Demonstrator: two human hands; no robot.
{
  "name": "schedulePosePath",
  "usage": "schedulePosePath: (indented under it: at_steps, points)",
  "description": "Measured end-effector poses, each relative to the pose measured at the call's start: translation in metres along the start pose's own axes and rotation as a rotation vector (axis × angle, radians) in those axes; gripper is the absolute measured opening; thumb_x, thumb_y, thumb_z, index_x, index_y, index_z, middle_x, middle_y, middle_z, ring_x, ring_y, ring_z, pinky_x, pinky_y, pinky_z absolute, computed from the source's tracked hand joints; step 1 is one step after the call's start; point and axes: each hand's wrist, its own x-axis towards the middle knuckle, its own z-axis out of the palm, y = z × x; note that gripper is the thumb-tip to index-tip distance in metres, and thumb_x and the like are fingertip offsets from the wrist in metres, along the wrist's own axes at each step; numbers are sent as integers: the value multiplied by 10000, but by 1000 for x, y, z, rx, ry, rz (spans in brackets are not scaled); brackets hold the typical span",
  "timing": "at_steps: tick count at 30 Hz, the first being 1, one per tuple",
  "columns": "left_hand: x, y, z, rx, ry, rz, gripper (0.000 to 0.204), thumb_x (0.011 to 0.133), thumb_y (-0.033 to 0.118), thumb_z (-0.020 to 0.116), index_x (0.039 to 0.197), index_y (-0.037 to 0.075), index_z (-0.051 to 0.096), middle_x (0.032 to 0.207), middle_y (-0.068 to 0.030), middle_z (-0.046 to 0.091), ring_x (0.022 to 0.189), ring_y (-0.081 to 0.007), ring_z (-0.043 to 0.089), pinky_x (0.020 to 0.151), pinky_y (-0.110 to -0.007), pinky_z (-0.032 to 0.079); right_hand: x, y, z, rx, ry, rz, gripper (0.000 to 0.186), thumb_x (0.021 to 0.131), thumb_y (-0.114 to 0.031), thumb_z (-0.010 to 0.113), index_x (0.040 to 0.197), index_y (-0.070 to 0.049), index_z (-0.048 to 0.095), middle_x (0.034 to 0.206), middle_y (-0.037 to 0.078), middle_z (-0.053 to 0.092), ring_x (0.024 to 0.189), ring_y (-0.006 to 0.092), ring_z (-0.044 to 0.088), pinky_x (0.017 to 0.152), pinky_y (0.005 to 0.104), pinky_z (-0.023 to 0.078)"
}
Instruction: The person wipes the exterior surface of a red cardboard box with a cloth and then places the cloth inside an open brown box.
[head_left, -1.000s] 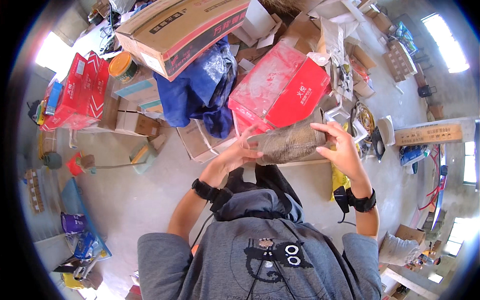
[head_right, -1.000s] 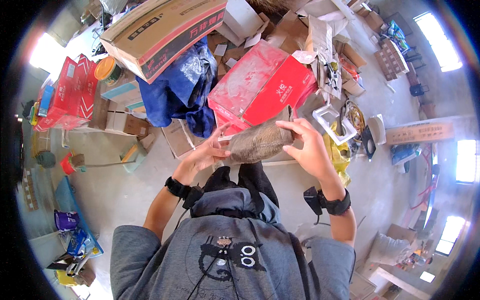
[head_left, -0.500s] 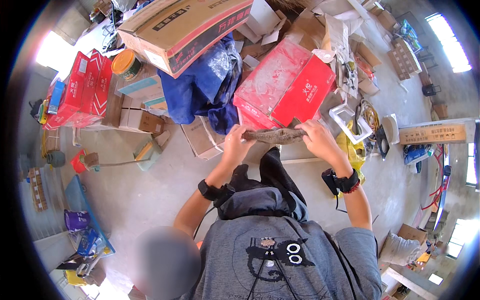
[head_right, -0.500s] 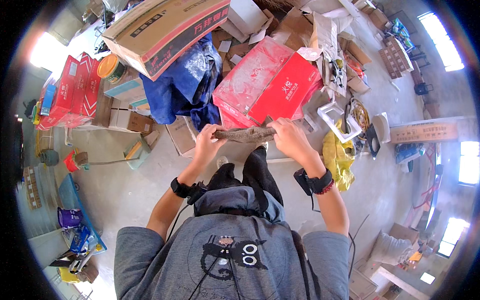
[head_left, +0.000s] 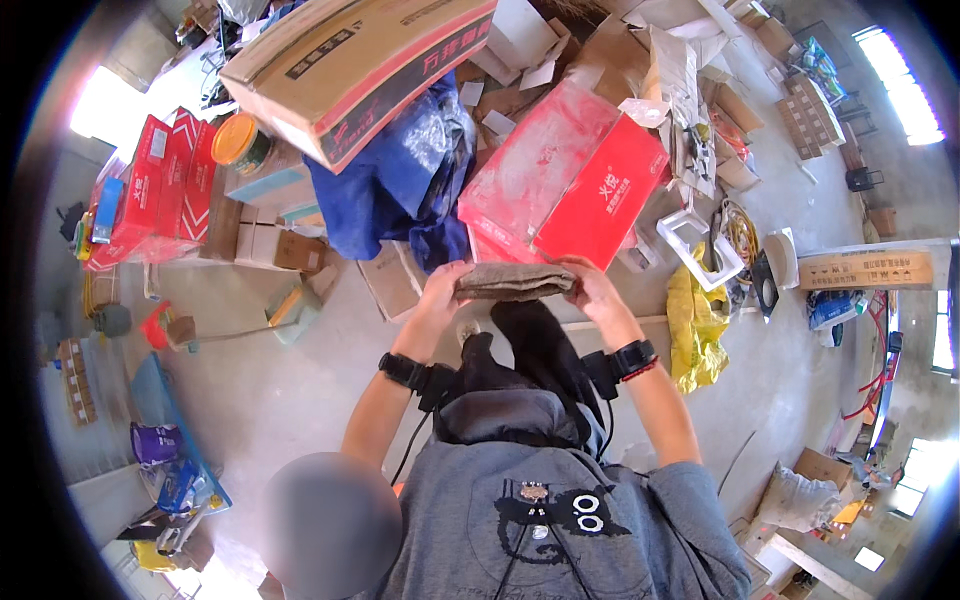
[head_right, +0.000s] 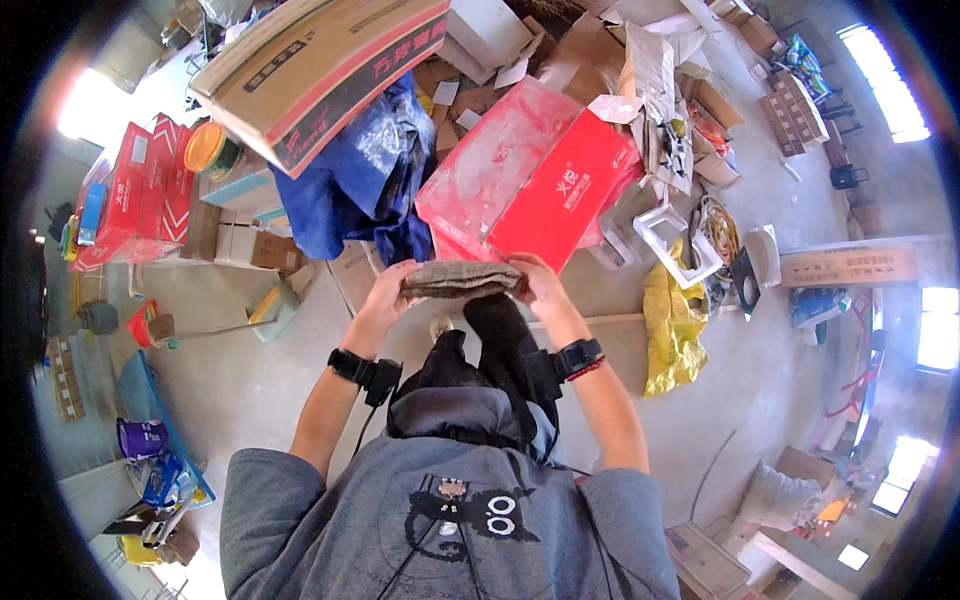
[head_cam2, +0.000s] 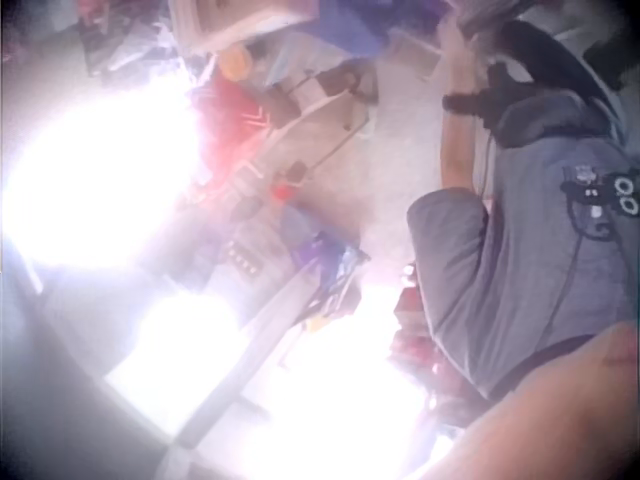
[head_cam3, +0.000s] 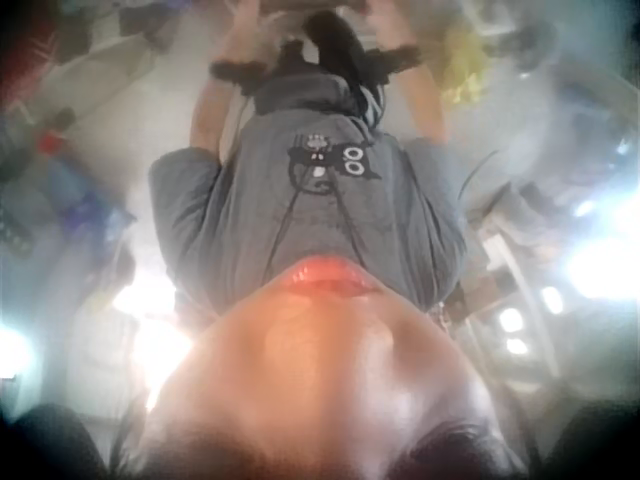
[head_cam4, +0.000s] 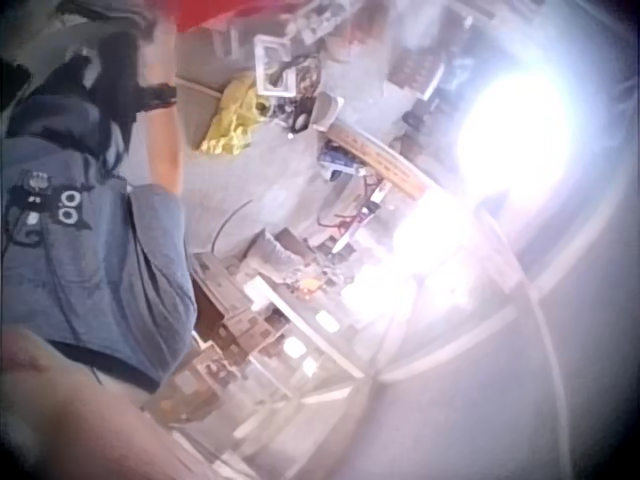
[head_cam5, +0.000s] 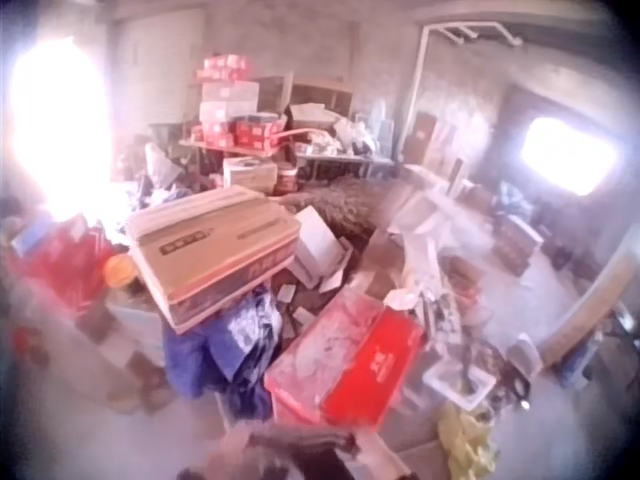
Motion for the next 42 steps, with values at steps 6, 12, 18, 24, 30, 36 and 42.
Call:
schedulePosePath:
  at_steps: [6, 12, 18, 24, 30, 36, 42]
  points:
    - [50, 11, -2, -55, 92, 68, 251, 794, 76, 625, 976, 121, 458, 897, -20, 567, 814, -154, 599, 633, -306, 518, 51, 6, 3, 160, -43, 188, 90, 861, -176, 553, 908, -121, 607, 758, 5, 601, 643, 130, 584, 585, 275, 485]
    - [83, 35, 14, -72, 73, 71, 281, 754, 7, 641, 932, 108, 450, 902, -46, 567, 801, -160, 589, 687, -293, 495, 74, -9, 12, -173, -73, 107, 194, 780, -244, 640, 904, -102, 595, 800, 9, 570, 682, 125, 551, 613, 284, 440]
    - [101, 42, 26, 225, 182, 133, 483, 706, -30, 649, 1129, 22, 422, 916, -98, 591, 831, -188, 607, 698, -294, 520, 85, -9, 13, -805, 104, -302, 327, 741, -253, 674, 963, -31, 582, 775, 88, 597, 666, 244, 594, 620, 348, 482]
    - [104, 32, 28, 639, 218, 478, 542, 687, 46, 674, 1165, 4, 422, 991, -134, 610, 866, -193, 618, 771, -333, 496, 61, -22, 27, -1379, 181, -825, 397, 718, -242, 663, 1057, -59, 567, 1043, 151, 526, 994, 328, 490, 810, 413, 430]
    - [93, 34, 34, 1017, 305, 755, 652, 641, 7, 695, 1226, 60, 413, 1042, -173, 551, 933, -298, 567, 811, -368, 464, 49, -17, 49, -1420, 10, -996, 435, 702, -127, 660, 1112, -60, 530, 1097, 122, 505, 1032, 308, 469, 891, 416, 376]
    - [79, 54, 47, 1364, 339, 855, 717, 590, 21, 743, 1238, 126, 453, 1210, -114, 443, 1119, -310, 426, 930, -398, 365, 61, 4, 50, -1538, 104, -952, 426, 700, -84, 635, 1110, -78, 520, 1088, 87, 497, 1029, 280, 465, 861, 407, 375]
    - [84, 74, 45, 1744, -37, 1107, 325, 659, 12, 627, 960, 134, 611, 1016, -15, 561, 1055, -217, 490, 921, -391, 332, 72, 3, 44, -1385, 31, -1016, 297, 673, -26, 600, 966, -75, 596, 926, 78, 565, 911, 272, 523, 794, 377, 404]
